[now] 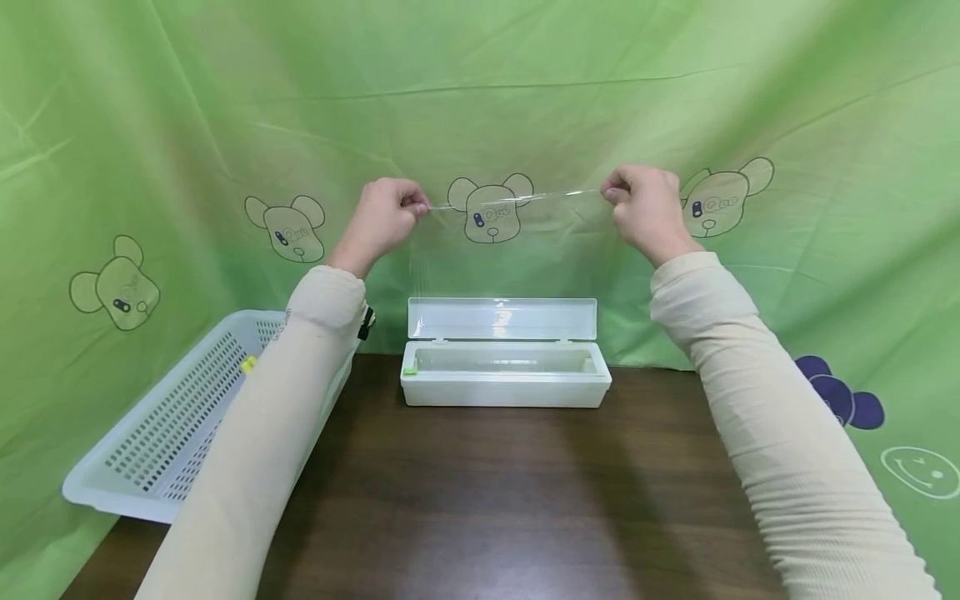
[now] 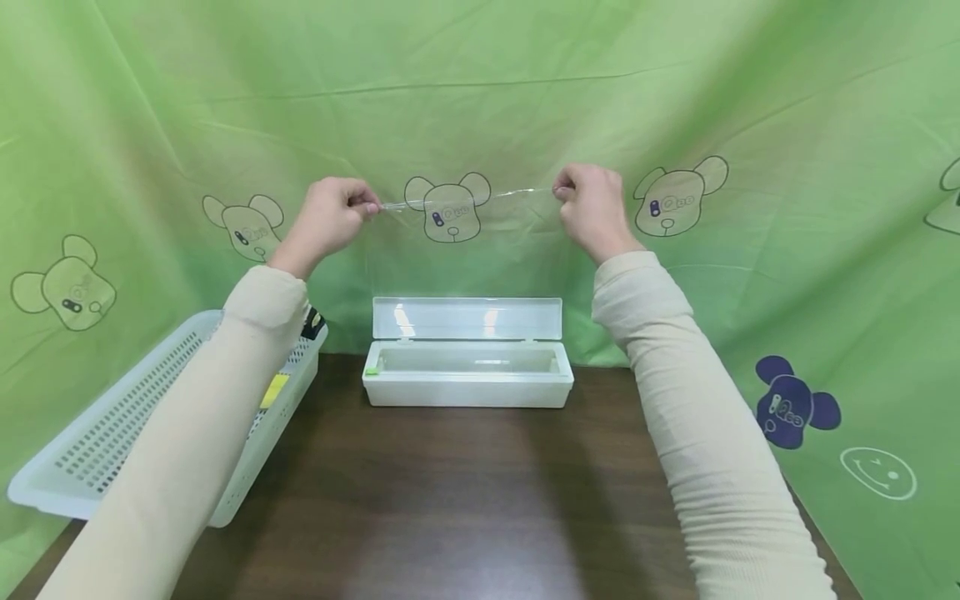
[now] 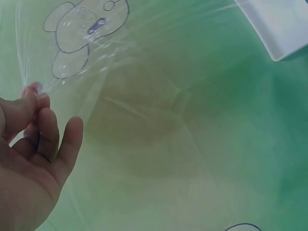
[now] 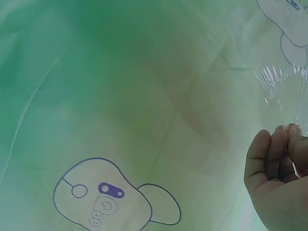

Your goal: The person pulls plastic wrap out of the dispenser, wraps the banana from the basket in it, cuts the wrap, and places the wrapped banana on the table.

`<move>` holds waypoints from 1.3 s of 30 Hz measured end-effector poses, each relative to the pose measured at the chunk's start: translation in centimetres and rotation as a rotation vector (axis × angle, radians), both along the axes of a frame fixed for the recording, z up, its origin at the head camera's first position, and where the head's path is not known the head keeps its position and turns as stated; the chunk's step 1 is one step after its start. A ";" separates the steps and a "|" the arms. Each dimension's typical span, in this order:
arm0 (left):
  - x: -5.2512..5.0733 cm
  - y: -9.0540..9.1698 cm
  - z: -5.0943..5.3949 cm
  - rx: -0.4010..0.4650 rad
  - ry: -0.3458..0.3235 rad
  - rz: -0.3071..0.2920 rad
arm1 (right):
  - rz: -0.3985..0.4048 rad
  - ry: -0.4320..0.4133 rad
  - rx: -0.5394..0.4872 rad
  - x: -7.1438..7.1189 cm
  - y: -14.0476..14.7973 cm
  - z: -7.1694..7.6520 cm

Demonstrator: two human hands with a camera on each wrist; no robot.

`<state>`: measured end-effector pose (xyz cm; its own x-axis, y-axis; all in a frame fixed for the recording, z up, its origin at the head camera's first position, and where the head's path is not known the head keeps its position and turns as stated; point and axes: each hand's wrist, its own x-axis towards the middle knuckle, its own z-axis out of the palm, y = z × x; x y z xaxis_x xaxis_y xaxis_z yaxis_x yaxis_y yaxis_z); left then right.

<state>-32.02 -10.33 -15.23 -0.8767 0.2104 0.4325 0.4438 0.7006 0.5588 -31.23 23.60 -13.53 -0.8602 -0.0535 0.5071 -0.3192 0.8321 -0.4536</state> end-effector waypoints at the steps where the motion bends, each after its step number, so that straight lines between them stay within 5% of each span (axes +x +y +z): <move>1: 0.0 0.0 0.2 0.002 0.003 0.006 | -0.002 0.010 0.000 0.0 -0.1 0.1; 24: 0.5 0.9 3.3 0.011 0.075 0.187 | -0.055 0.073 0.015 -0.2 -1.0 3.3; 39: 0.9 0.9 4.1 0.089 0.011 0.233 | -0.057 0.077 0.007 0.2 -1.3 4.5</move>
